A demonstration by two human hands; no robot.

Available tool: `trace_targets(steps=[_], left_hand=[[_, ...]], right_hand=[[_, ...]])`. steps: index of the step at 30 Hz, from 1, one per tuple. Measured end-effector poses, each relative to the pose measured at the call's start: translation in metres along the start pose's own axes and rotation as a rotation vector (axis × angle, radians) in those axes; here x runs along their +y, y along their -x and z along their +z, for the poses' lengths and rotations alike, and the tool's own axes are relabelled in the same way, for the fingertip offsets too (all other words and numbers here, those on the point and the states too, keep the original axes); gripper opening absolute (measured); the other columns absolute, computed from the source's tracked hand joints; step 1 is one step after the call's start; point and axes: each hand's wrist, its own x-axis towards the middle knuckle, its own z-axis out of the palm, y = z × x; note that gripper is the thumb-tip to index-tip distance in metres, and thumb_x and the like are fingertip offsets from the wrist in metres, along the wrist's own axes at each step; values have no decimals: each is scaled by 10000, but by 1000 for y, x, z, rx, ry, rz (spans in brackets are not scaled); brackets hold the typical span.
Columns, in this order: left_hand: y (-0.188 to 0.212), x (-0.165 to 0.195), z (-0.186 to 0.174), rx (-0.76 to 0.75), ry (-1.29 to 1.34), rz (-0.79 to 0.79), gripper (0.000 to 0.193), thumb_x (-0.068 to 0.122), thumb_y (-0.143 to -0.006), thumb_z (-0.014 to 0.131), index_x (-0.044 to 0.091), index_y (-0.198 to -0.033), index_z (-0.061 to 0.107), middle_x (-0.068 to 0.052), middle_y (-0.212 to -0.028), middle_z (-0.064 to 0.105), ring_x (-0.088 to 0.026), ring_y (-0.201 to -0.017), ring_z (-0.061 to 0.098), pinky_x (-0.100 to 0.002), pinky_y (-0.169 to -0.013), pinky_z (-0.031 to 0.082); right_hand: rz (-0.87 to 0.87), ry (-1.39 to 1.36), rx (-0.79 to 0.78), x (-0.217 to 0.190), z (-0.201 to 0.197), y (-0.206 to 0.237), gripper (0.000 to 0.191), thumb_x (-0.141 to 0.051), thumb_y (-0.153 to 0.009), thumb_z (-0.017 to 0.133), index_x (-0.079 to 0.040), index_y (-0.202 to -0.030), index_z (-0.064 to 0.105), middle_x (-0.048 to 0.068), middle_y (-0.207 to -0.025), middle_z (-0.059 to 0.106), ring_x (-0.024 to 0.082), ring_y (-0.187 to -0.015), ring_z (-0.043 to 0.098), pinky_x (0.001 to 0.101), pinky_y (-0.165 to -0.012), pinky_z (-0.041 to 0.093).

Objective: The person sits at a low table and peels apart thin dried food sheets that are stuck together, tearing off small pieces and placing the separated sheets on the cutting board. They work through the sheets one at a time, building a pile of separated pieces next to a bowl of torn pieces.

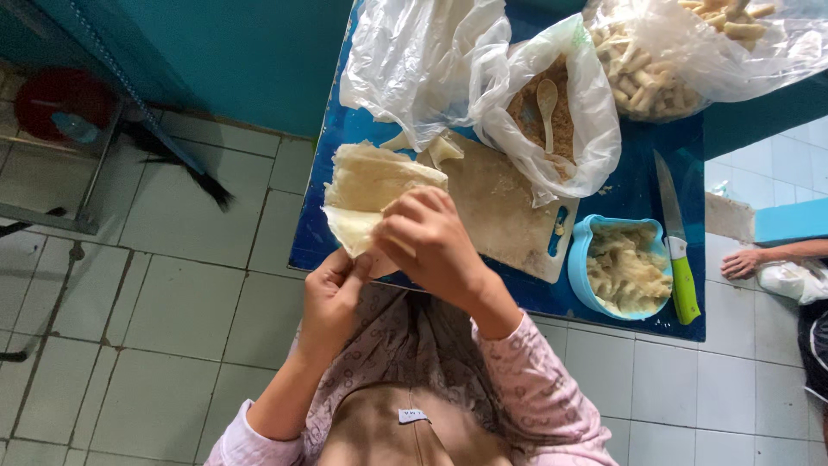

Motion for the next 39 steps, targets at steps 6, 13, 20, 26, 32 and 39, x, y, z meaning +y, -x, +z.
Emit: trace_targets(steps=[6, 13, 20, 26, 32, 39], left_hand=[[-9, 6, -14, -92, 164, -96, 204, 70, -1023, 610, -46, -1164, 703, -45, -1050, 736, -98, -950, 686, -272, -844, 559], [-10, 17, -27, -209, 235, -86, 327, 22, -998, 583, -40, -1309, 660, -74, -1182, 724, -140, -1046, 687, -305, -920, 569], [-12, 18, -41, -50, 506, -49, 303, -2, -958, 493, -58, -1201, 666, -121, -1141, 708, -190, -1052, 676, -342, -951, 538], [-29, 7, -48, -105, 726, 59, 280, 77, -938, 477, -57, -1122, 640, -160, -1059, 675, -234, -968, 651, -359, -887, 523], [-41, 17, -51, -66, 906, 113, 272, 114, -919, 467, -28, -1103, 607, -150, -1047, 638, -262, -991, 658, -386, -939, 536], [-67, 84, -2, 64, -332, 471, 232, 201, -931, 725, -16, -916, 644, -139, -925, 596, -319, -808, 580, -451, -805, 499]], right_hand=[[433, -894, 126, 42, 24, -1, 60, -42, -1037, 678, -32, -1066, 627, 39, -1030, 651, 120, -970, 614, 282, -870, 512], [807, -1397, 494, 89, 41, -1, 91, 14, -952, 675, 5, -1041, 657, 95, -964, 712, 150, -828, 698, 288, -763, 591], [791, -1462, 718, 98, 37, -3, 181, 41, -930, 674, 3, -1101, 628, 102, -992, 709, 160, -834, 707, 299, -773, 611], [724, -1387, 767, 94, 21, 0, 204, 45, -950, 661, 7, -1146, 620, 100, -1030, 705, 156, -867, 699, 297, -785, 599], [724, -1513, 871, 94, 6, 20, 277, 13, -937, 638, -1, -1213, 619, 92, -1091, 720, 176, -968, 705, 306, -886, 577], [632, -1653, 1032, 90, -70, 91, 282, -45, -912, 680, -35, -1194, 659, 83, -1091, 720, 201, -1004, 695, 353, -924, 566]])
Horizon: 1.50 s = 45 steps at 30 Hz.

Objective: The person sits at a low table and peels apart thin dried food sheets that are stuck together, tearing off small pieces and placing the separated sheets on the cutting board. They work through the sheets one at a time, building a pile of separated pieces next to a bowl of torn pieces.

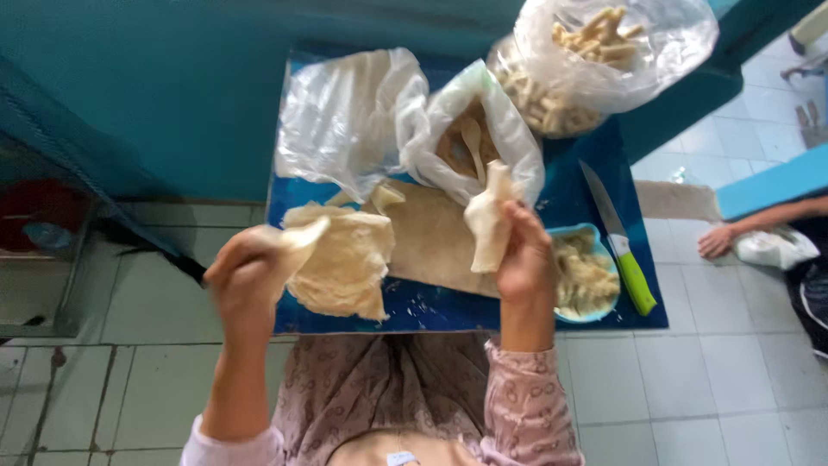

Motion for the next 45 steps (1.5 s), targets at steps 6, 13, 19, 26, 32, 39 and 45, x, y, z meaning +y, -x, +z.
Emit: trace_targets(steps=[6, 13, 19, 26, 32, 39, 45], left_hand=[[-1, 49, 52, -97, -1002, 492, 300, 343, -894, 731, 60, -827, 656, -126, -816, 587, -332, -760, 633, -435, -657, 521], [54, 43, 90, -136, -22, -218, 117, 127, -999, 646, 47, -1080, 672, -98, -834, 674, -220, -704, 686, -325, -621, 555], [53, 16, 116, -238, -292, 131, 193, 67, -1000, 659, 23, -1187, 644, -153, -1040, 674, -283, -869, 706, -362, -773, 571], [37, 7, 155, -334, -414, 290, 319, 63, -1002, 596, -21, -1309, 599, -228, -1265, 635, -408, -1101, 646, -450, -921, 537], [55, -17, 169, -534, -686, 381, 541, 331, -1016, 498, 23, -1460, 490, -165, -1543, 479, -329, -1421, 451, -456, -1163, 347], [72, -38, 170, -597, -982, 344, 762, 548, -1039, 313, 67, -1623, 216, -100, -1707, 133, -236, -1573, 84, -510, -1223, 131], [67, -29, 173, -613, -1009, 262, 784, 547, -1008, 364, 34, -1585, 225, -139, -1687, 138, -256, -1555, 91, -500, -1210, 139]], right_hand=[[-548, 496, 87, -39, 3, 19, 235, 18, -916, 751, -52, -1123, 665, 17, -1071, 673, 137, -1003, 648, 300, -964, 539], [-946, 1853, -303, 23, -3, 48, 167, -32, -920, 705, 5, -1076, 659, 153, -1009, 639, 325, -949, 640, 425, -865, 522], [-865, 1971, -567, 38, -25, 95, 361, -21, -835, 630, 29, -1191, 667, 161, -1186, 664, 345, -1100, 639, 453, -971, 505], [-843, 1854, -565, 32, -31, 102, 336, 10, -850, 635, 17, -1183, 673, 161, -1167, 690, 353, -1078, 651, 459, -983, 504], [-760, 1660, -244, 28, -28, 80, 348, 24, -1010, 536, 3, -1341, 642, 204, -1364, 653, 372, -1318, 616, 432, -1109, 507], [-634, 2061, -461, 32, -33, 33, 459, -256, -1018, 562, -16, -1409, 590, 193, -1493, 551, 354, -1399, 500, 499, -1159, 353], [-680, 2069, -352, 22, -33, 20, 456, -239, -1029, 585, 25, -1400, 593, 242, -1460, 568, 398, -1352, 522, 507, -1096, 385]])
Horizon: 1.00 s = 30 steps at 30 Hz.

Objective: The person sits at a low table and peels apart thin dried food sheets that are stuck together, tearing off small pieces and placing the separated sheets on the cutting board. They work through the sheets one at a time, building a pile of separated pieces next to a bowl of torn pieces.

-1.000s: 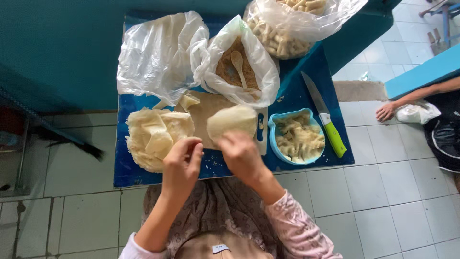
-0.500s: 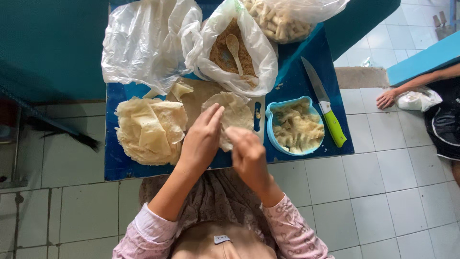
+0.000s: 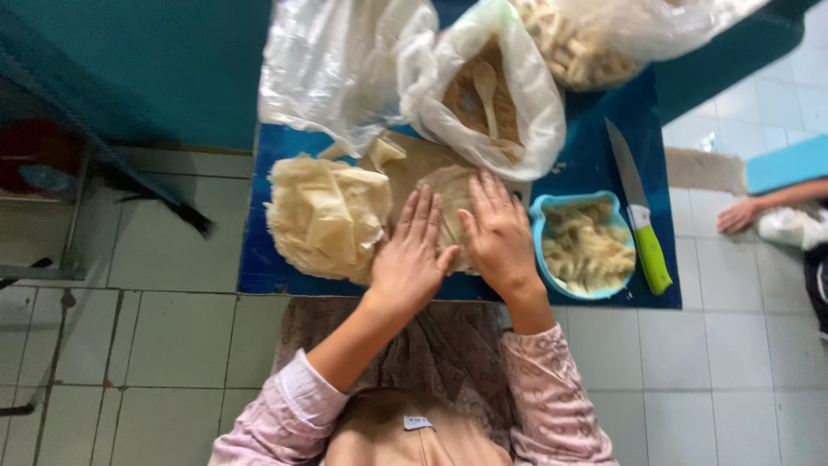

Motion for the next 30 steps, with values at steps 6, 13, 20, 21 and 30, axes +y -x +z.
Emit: trace_targets(steps=[6, 13, 20, 21, 30], left_hand=[[43, -5, -52, 359, 368, 58, 384, 174, -1002, 640, 63, -1368, 605, -123, -1350, 655, -312, -1295, 606, -456, -1152, 420], [90, -69, -82, 659, 777, -321, 117, 28, -1002, 655, 41, -1112, 616, -118, -1076, 659, -216, -890, 665, -323, -796, 558], [105, -97, -94, 695, 1010, -468, 164, 65, -1058, 563, 16, -1191, 645, -91, -1123, 712, -158, -993, 680, -299, -882, 552], [103, -99, -93, 680, 1136, -455, 195, 67, -1070, 537, 9, -1221, 646, -90, -1148, 715, -157, -1016, 678, -300, -910, 557], [77, -84, -74, 219, 2142, -370, 578, 395, -1063, 443, -22, -1456, 519, -111, -1392, 645, -192, -1234, 638, -359, -1052, 506]], right_hand=[[104, -198, 241, -37, -5, -10, 196, -128, -1005, 672, -12, -1162, 686, 185, -1166, 683, 357, -1118, 638, 456, -989, 501], [-318, -299, 150, -132, 32, -26, 310, -135, -829, 767, -1, -1099, 694, 185, -1089, 664, 356, -1079, 619, 464, -938, 476], [118, -904, 94, -127, 50, -55, 188, -163, -1013, 641, -59, -1161, 692, 113, -1121, 732, 254, -1023, 692, 386, -893, 561], [279, -1161, 36, -122, 48, -56, 236, -173, -1058, 607, -24, -1204, 717, 124, -1126, 745, 243, -991, 707, 378, -849, 575], [228, -1189, 98, -135, -2, -33, 243, -114, -1061, 551, -14, -1208, 717, 127, -1183, 733, 270, -1079, 698, 389, -925, 558]])
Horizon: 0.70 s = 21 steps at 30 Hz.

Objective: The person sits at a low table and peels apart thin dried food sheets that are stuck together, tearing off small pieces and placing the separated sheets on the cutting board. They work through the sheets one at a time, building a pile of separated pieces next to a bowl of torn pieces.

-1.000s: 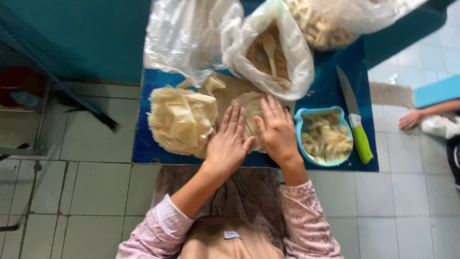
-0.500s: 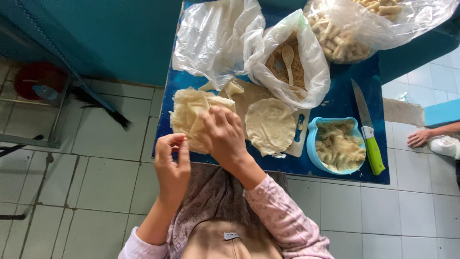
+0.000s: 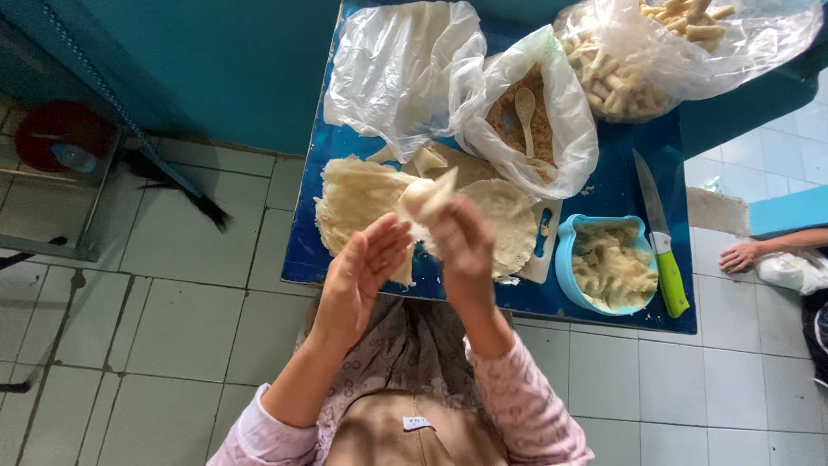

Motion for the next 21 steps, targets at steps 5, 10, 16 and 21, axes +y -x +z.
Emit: trace_targets(steps=[5, 10, 16, 21], left_hand=[[1, -3, -6, -38, 408, -223, 626, 448, -1051, 539, 12, -1494, 464, -132, -1391, 612, -251, -1257, 614, -425, -1057, 481], [8, -10, 3, -24, 240, -384, 621, 375, -958, 619, 45, -1466, 485, -120, -1361, 635, -256, -1224, 638, -440, -1043, 507], [11, -41, 22, -115, -280, -334, 457, 266, -1000, 610, 11, -1379, 606, -56, -1213, 700, -129, -1075, 661, -327, -934, 532], [2, -56, 37, -119, -718, -96, 255, 128, -984, 613, -12, -1174, 710, -17, -978, 756, -60, -887, 658, -266, -783, 559]], right_hand=[[-501, 746, -391, -31, -4, 42, 401, -8, -791, 693, -77, -1185, 681, 155, -1254, 708, 402, -1259, 636, 511, -1107, 437], [59, 160, 14, -3, -44, 50, 311, -125, -999, 634, -57, -1302, 633, 97, -1246, 702, 208, -1200, 660, 342, -1068, 504], [537, -568, 15, 47, -96, 87, 221, -85, -1001, 706, 43, -1177, 671, 101, -1030, 721, 148, -903, 686, 279, -755, 533], [416, -157, 176, 49, -121, 89, 159, -64, -969, 648, 27, -1086, 708, 4, -941, 723, 60, -838, 672, 242, -716, 584]])
